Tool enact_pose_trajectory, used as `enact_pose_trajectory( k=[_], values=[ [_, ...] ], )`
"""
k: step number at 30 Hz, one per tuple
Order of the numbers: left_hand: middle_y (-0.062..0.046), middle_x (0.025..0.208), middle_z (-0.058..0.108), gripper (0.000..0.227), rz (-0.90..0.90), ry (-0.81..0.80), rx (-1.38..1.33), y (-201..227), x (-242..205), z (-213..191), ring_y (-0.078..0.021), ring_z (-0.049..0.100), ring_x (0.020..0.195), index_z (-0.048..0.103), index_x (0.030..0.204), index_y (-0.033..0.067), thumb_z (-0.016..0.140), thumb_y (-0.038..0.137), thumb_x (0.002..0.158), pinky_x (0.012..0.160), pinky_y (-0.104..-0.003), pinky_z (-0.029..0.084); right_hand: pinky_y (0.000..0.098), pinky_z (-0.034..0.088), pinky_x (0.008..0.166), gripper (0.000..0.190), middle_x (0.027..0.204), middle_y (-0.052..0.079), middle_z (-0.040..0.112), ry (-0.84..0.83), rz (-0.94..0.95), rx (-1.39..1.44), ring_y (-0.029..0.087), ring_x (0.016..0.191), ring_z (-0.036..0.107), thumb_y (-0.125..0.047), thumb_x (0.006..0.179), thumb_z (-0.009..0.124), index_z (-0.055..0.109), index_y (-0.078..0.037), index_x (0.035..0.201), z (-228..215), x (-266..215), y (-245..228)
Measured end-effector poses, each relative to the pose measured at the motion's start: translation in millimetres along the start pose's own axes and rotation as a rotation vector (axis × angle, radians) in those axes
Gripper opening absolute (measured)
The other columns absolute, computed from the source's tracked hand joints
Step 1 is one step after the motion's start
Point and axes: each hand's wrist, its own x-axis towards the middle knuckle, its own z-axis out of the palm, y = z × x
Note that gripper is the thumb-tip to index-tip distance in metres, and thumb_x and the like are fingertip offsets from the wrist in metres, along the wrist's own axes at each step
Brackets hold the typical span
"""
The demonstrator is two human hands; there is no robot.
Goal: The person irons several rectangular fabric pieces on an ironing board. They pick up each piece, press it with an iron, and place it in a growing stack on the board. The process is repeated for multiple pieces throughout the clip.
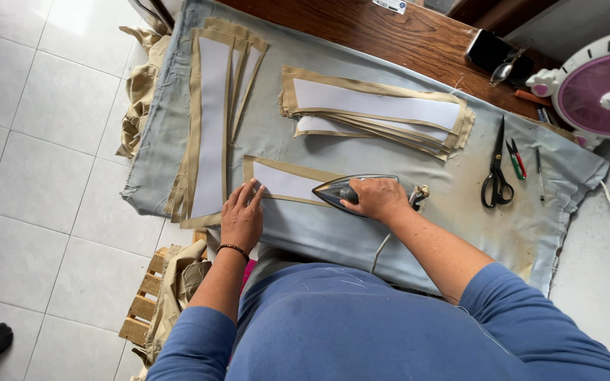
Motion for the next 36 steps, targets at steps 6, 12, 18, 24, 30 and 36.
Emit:
enact_pose_trajectory(
  k=[6, 12, 18, 24, 30, 36],
  values=[
    [0.001, 0.156, 0.046, 0.053, -0.027, 0.004, -0.012, 5, 1, 1, -0.0208, 0.042, 0.145, 0.056, 0.144, 0.0250, 0.065, 0.020, 0.092, 0.110, -0.038, 0.040, 0.0419, 0.060, 0.069, 0.051, 0.071, 0.004, 0.071, 0.021, 0.003, 0.024, 0.026, 0.075, 0.076, -0.072, 0.080, 0.060, 0.059, -0.022, 0.088, 4, -21, 26],
    [0.003, 0.156, 0.045, 0.055, -0.087, 0.042, 0.029, 11, 1, 20, -0.0196, 0.039, 0.146, 0.056, 0.142, 0.0246, 0.064, 0.019, 0.088, 0.121, -0.044, 0.025, 0.0412, 0.060, 0.067, 0.052, 0.068, 0.003, 0.069, 0.093, 0.074, -0.005, 0.024, 0.072, 0.075, -0.075, 0.078, 0.060, 0.058, -0.023, 0.085, 22, -42, 56],
    [-0.006, 0.163, 0.039, 0.063, 0.029, 0.003, -0.038, 54, 7, -5, -0.0266, 0.031, 0.154, 0.045, 0.154, 0.0216, 0.063, 0.029, 0.094, 0.124, -0.054, 0.016, 0.0402, 0.060, 0.066, 0.055, 0.067, 0.003, 0.070, 0.107, 0.106, -0.014, 0.024, 0.071, 0.075, -0.078, 0.077, 0.057, 0.059, -0.023, 0.084, 32, -64, 74],
    [0.001, 0.175, 0.015, 0.062, -0.047, -0.230, -0.041, 57, 5, -13, -0.0239, 0.009, 0.161, 0.026, 0.164, 0.0380, 0.044, 0.050, 0.106, 0.124, -0.064, 0.010, 0.0375, 0.060, 0.067, 0.051, 0.069, -0.001, 0.070, 0.096, 0.112, -0.070, 0.020, 0.072, 0.074, -0.077, 0.071, 0.062, 0.058, -0.028, 0.082, 53, -87, 96],
    [0.005, 0.175, 0.013, 0.059, -0.100, -0.255, -0.004, 44, -1, -16, -0.0213, 0.006, 0.161, 0.023, 0.164, 0.0405, 0.037, 0.051, 0.109, 0.125, -0.063, 0.004, 0.0440, 0.060, 0.071, 0.054, 0.075, 0.004, 0.073, 0.021, 0.349, 0.065, 0.027, 0.079, 0.076, -0.076, 0.078, 0.060, 0.059, -0.023, 0.086, 33, -95, 98],
    [0.005, 0.174, 0.015, 0.059, -0.139, -0.245, -0.009, 39, -7, -17, -0.0212, 0.010, 0.160, 0.024, 0.164, 0.0383, 0.038, 0.050, 0.108, 0.126, -0.062, 0.009, 0.0426, 0.062, 0.074, 0.047, 0.081, 0.003, 0.076, -0.040, 0.287, 0.052, 0.024, 0.082, 0.077, -0.070, 0.080, 0.063, 0.061, -0.023, 0.088, 15, -91, 63]
  ],
)
